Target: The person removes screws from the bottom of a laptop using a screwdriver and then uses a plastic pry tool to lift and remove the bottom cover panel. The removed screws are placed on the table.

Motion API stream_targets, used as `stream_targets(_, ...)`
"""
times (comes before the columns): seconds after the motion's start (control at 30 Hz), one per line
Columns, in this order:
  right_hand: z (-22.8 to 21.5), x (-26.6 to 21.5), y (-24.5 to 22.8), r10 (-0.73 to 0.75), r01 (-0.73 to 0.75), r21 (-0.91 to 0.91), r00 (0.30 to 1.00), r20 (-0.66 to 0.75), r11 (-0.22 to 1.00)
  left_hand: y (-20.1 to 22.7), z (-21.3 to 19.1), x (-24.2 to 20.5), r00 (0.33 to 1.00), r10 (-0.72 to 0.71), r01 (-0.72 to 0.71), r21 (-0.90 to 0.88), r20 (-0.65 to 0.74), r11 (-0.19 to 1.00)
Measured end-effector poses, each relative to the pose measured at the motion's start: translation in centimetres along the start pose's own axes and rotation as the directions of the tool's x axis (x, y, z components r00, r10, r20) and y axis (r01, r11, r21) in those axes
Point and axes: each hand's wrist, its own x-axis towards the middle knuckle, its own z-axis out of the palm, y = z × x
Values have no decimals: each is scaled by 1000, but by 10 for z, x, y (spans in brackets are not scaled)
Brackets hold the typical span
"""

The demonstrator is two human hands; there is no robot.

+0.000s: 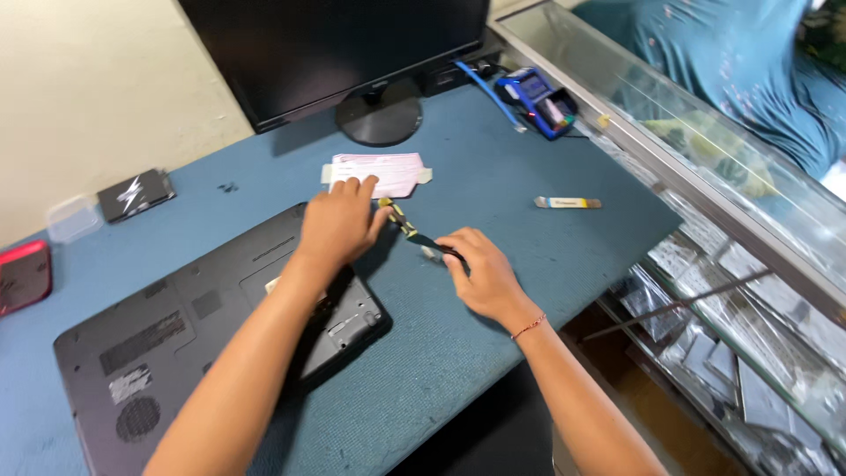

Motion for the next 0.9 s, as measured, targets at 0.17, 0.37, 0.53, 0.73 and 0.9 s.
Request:
stream_targets(0.17,9,53,-56,-71,65,41,984,164,997,-65,-30,-39,994,-83,89,-84,71,992)
stream_targets(0.37,48,116,-92,-74,77,-6,978,195,997,-104,-37,-76,971,-79,147,-307,224,940)
stream_targets(0.53,79,143,-102,-22,52,-100,960,281,994,-110,-27,-93,967,-107,210,-492,229,845)
stream_targets(0.73,104,128,-62,-132,173,-333,981,142,927,-110,-29,-91,972,-104,198,-494,212,846)
stream_targets(0.9,95,126,-58,-138,180,-373,981,138,910,-110,-27,-92,976,-83,169,-468,199,867)
